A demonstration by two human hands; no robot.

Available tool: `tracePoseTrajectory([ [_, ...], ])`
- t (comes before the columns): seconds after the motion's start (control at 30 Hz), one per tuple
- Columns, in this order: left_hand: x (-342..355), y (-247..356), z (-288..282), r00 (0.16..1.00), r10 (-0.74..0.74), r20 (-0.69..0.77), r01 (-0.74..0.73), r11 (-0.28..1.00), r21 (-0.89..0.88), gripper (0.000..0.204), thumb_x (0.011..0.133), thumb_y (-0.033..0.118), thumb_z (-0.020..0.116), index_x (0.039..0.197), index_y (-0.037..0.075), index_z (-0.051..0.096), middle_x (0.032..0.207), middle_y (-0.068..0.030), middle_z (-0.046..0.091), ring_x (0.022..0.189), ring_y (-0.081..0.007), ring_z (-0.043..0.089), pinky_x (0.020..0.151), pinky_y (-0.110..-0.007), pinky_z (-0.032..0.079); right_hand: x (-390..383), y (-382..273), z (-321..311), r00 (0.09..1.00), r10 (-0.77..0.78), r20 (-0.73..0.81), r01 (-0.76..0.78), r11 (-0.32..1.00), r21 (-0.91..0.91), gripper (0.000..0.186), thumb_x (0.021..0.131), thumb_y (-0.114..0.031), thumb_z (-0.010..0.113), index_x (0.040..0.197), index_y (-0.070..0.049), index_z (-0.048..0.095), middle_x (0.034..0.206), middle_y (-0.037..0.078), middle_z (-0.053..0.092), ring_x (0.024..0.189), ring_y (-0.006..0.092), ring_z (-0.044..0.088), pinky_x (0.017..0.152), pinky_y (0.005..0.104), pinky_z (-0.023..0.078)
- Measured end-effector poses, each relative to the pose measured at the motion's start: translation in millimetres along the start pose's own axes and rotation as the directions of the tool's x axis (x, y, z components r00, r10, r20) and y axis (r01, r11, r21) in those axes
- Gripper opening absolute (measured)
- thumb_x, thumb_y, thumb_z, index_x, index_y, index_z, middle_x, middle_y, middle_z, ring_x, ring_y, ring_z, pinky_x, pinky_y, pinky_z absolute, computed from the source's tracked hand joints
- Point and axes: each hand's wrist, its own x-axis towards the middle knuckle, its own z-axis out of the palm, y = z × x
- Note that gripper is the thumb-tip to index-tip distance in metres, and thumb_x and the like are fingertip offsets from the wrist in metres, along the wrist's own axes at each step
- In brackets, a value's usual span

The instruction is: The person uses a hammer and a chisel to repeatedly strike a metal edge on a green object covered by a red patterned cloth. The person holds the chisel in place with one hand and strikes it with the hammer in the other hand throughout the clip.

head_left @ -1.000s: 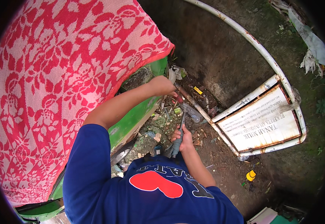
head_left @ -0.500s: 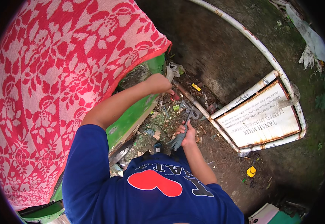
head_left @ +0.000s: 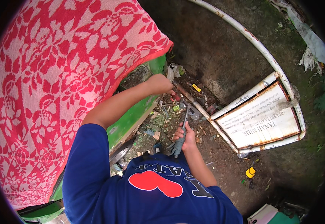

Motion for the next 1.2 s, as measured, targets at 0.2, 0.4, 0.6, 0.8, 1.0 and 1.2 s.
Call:
tracePoseTrajectory([
  [0.2, 3, 2, -3, 1.0, -0.001, -0.024, 0.001, 1.0, -0.019, 0.053, 0.088, 0.058, 0.053, 0.076, 0.008, 0.067, 0.067, -0.0114, 0.065, 0.069, -0.0351, 0.067, 0.06, -0.047, 0.051, 11, -10, -7, 0.986, -0.028, -0.166, 0.049, 0.991, 0.125, 0.033, 0.101, -0.046, 0.046, 0.094, -0.014, 0.051, 0.064, -0.004, 0.041, 0.052, 0.0096, 0.041, 0.053, 0.0304, 0.041],
  [0.4, 3, 0, -4, 1.0, 0.016, -0.016, -0.017, 1.0, -0.007, 0.052, 0.087, 0.058, 0.054, 0.079, 0.008, 0.068, 0.067, -0.0113, 0.066, 0.068, -0.0347, 0.067, 0.059, -0.047, 0.051, 8, -11, -17, 0.996, 0.007, -0.09, 0.006, 0.991, 0.137, 0.033, 0.101, -0.045, 0.046, 0.093, -0.014, 0.051, 0.062, -0.004, 0.041, 0.052, 0.01, 0.042, 0.053, 0.0307, 0.042],
  [0.6, -3, -4, 5, 1.0, 0.015, 0.019, -0.015, 0.999, 0.05, 0.052, 0.087, 0.058, 0.054, 0.074, 0.008, 0.067, 0.065, -0.0118, 0.065, 0.066, -0.0353, 0.066, 0.058, -0.047, 0.05, 0, -3, 10, 0.998, 0.065, 0.02, -0.064, 0.997, -0.04, 0.033, 0.102, -0.045, 0.043, 0.094, -0.013, 0.051, 0.062, -0.004, 0.041, 0.051, 0.0102, 0.042, 0.053, 0.0315, 0.042],
  [0.8, 1, -1, 2, 0.998, 0.016, -0.056, -0.016, 1.0, 0.002, 0.053, 0.087, 0.058, 0.054, 0.073, 0.009, 0.067, 0.065, -0.0119, 0.064, 0.066, -0.035, 0.066, 0.057, -0.047, 0.05, 9, -16, -2, 0.989, 0.01, -0.145, -0.004, 0.999, 0.037, 0.034, 0.101, -0.046, 0.045, 0.094, -0.013, 0.052, 0.061, -0.004, 0.041, 0.05, 0.0101, 0.041, 0.052, 0.0315, 0.042],
  [1.0, 2, 2, -1, 0.999, 0.012, -0.036, -0.012, 1.0, -0.009, 0.051, 0.088, 0.058, 0.053, 0.074, 0.01, 0.067, 0.066, -0.0118, 0.064, 0.067, -0.0348, 0.066, 0.058, -0.047, 0.05, 1, -13, -13, 0.995, -0.041, -0.086, 0.041, 0.999, -0.003, 0.035, 0.101, -0.046, 0.045, 0.094, -0.013, 0.053, 0.061, -0.004, 0.04, 0.049, 0.0099, 0.04, 0.051, 0.031, 0.041],
  [1.2, 0, 0, -1, 1.0, 0.002, -0.02, -0.002, 1.0, -0.025, 0.05, 0.088, 0.057, 0.054, 0.076, 0.011, 0.068, 0.067, -0.0117, 0.065, 0.068, -0.0341, 0.066, 0.059, -0.047, 0.05, -5, -9, 4, 0.997, 0.037, -0.073, -0.039, 0.999, -0.029, 0.034, 0.101, -0.045, 0.046, 0.093, -0.012, 0.052, 0.062, -0.004, 0.041, 0.05, 0.0101, 0.041, 0.051, 0.0312, 0.042],
])
